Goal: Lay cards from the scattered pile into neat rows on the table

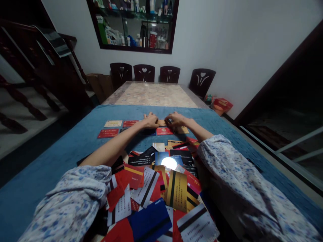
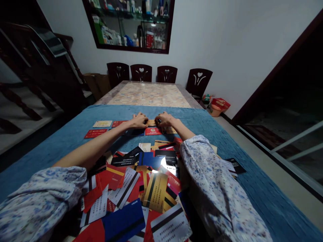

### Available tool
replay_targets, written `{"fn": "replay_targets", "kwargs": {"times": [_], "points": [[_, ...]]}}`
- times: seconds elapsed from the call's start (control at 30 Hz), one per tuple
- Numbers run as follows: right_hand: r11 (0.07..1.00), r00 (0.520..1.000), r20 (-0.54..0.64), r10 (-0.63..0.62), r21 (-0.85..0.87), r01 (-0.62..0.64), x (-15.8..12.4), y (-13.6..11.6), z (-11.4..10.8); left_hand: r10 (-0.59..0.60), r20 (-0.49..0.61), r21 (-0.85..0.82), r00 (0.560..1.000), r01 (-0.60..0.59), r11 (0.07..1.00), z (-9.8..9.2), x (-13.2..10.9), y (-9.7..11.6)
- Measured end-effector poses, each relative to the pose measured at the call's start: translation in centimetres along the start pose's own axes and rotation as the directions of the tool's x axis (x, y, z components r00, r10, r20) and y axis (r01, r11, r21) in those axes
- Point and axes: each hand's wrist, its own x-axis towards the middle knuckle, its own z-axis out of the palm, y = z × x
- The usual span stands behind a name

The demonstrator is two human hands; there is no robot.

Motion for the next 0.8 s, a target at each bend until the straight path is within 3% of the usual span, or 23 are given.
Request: {"fn": "replay_targets", "kwargs": {"times": [0.43,0.8], "points": [[1.0,0.999,0.032,-0.01,0.023,0.01,0.62,0.36,0.26,0.033,0.046,-0.014,0.998,-0.032,0.999,-0.27,0.33,-0.29],[0.999,0.999,0.045,0.017,0.029,-0.018,0.77,0.12,0.31,0.062,0.01,0.02,0.998,-0.063,0.998,0.19,0.38,-0.16]]}}
